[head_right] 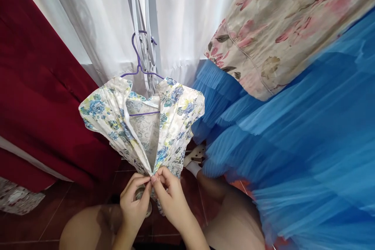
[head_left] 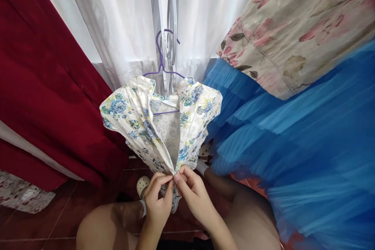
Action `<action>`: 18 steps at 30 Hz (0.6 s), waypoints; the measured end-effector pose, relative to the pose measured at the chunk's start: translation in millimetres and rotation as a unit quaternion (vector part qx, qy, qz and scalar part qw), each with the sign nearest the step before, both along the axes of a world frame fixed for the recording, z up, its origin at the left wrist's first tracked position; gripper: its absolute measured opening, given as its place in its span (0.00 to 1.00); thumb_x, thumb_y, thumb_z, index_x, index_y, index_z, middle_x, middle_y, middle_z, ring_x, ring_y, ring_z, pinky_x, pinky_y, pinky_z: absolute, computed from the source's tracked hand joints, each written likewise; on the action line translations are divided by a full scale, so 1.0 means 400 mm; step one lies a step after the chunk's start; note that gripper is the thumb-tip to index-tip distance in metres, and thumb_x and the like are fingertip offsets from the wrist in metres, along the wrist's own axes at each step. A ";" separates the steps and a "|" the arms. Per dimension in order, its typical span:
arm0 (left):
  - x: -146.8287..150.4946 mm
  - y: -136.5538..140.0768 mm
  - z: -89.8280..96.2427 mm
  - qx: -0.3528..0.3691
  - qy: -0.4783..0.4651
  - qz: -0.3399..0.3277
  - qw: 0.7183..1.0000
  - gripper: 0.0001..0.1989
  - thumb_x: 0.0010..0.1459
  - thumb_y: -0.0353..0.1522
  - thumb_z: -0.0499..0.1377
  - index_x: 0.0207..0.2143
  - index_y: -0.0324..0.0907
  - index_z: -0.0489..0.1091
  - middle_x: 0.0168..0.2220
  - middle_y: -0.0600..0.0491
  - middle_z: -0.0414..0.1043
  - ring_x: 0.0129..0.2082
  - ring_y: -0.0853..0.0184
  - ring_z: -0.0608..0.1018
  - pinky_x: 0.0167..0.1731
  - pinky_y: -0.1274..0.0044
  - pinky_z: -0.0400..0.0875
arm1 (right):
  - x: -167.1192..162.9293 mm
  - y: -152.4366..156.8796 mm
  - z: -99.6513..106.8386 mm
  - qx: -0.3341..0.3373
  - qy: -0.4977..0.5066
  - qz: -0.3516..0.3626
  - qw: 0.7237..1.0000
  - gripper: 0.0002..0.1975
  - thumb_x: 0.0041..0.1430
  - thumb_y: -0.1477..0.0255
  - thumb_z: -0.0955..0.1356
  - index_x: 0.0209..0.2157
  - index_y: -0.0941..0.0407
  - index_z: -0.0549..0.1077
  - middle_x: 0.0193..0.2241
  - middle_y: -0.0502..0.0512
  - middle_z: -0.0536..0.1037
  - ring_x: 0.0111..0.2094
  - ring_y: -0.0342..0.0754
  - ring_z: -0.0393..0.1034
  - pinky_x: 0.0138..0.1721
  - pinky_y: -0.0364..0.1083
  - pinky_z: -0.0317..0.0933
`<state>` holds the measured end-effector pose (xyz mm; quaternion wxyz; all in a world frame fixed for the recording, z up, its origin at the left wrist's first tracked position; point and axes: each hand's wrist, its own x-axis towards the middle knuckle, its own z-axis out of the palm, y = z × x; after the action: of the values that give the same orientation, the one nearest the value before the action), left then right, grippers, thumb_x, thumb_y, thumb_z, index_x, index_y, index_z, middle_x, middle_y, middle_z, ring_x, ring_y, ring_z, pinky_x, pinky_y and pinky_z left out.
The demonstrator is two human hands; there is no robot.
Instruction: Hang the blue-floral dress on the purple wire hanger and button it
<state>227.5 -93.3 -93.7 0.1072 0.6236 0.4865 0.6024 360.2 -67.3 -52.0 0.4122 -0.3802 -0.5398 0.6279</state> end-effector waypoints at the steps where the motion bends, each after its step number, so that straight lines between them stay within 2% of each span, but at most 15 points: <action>1: -0.002 -0.003 -0.001 -0.002 -0.001 0.002 1.000 0.10 0.60 0.20 0.60 0.40 0.41 0.73 0.33 0.53 0.73 0.34 0.70 0.77 0.36 0.80 0.73 | -0.001 0.001 0.001 -0.002 -0.003 0.008 1.000 0.16 0.68 0.60 0.65 0.30 0.55 0.65 0.21 0.44 0.62 0.23 0.41 0.54 0.26 0.42 0.49; 7: 0.006 -0.015 0.001 -0.009 -0.029 0.032 0.999 0.07 0.61 0.21 0.60 0.37 0.41 0.71 0.31 0.55 0.71 0.31 0.71 0.76 0.34 0.81 0.72 | -0.021 0.013 0.013 -0.061 0.008 0.024 0.998 0.20 0.65 0.55 0.66 0.28 0.57 0.70 0.14 0.46 0.68 0.15 0.38 0.53 0.19 0.41 0.46; 10: 0.013 -0.015 0.017 -0.016 -0.028 0.031 0.999 0.05 0.62 0.23 0.59 0.35 0.41 0.71 0.30 0.54 0.71 0.30 0.71 0.76 0.33 0.81 0.71 | -0.027 0.041 0.041 -0.091 0.025 0.020 0.995 0.20 0.62 0.55 0.68 0.26 0.57 0.71 0.12 0.46 0.69 0.12 0.37 0.51 0.17 0.41 0.42; 14: 0.012 -0.019 0.035 -0.040 0.003 0.014 0.999 0.05 0.63 0.24 0.58 0.34 0.40 0.71 0.30 0.53 0.72 0.31 0.69 0.76 0.34 0.80 0.70 | -0.039 0.128 0.133 -0.059 0.056 -0.012 0.997 0.18 0.60 0.57 0.69 0.27 0.58 0.74 0.12 0.46 0.70 0.12 0.37 0.50 0.16 0.41 0.39; 18: -0.001 -0.028 0.038 -0.044 0.020 -0.001 0.999 0.05 0.63 0.23 0.58 0.35 0.40 0.71 0.30 0.54 0.70 0.31 0.70 0.74 0.34 0.80 0.69 | -0.083 0.249 0.281 0.043 0.130 -0.080 0.987 0.16 0.58 0.60 0.71 0.27 0.59 0.75 0.11 0.44 0.66 0.12 0.36 0.48 0.16 0.41 0.41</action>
<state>226.9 -104.5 -78.6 0.1254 0.6305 0.5138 0.5681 326.9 32.2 60.2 0.5432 -0.3196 -0.4760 0.6134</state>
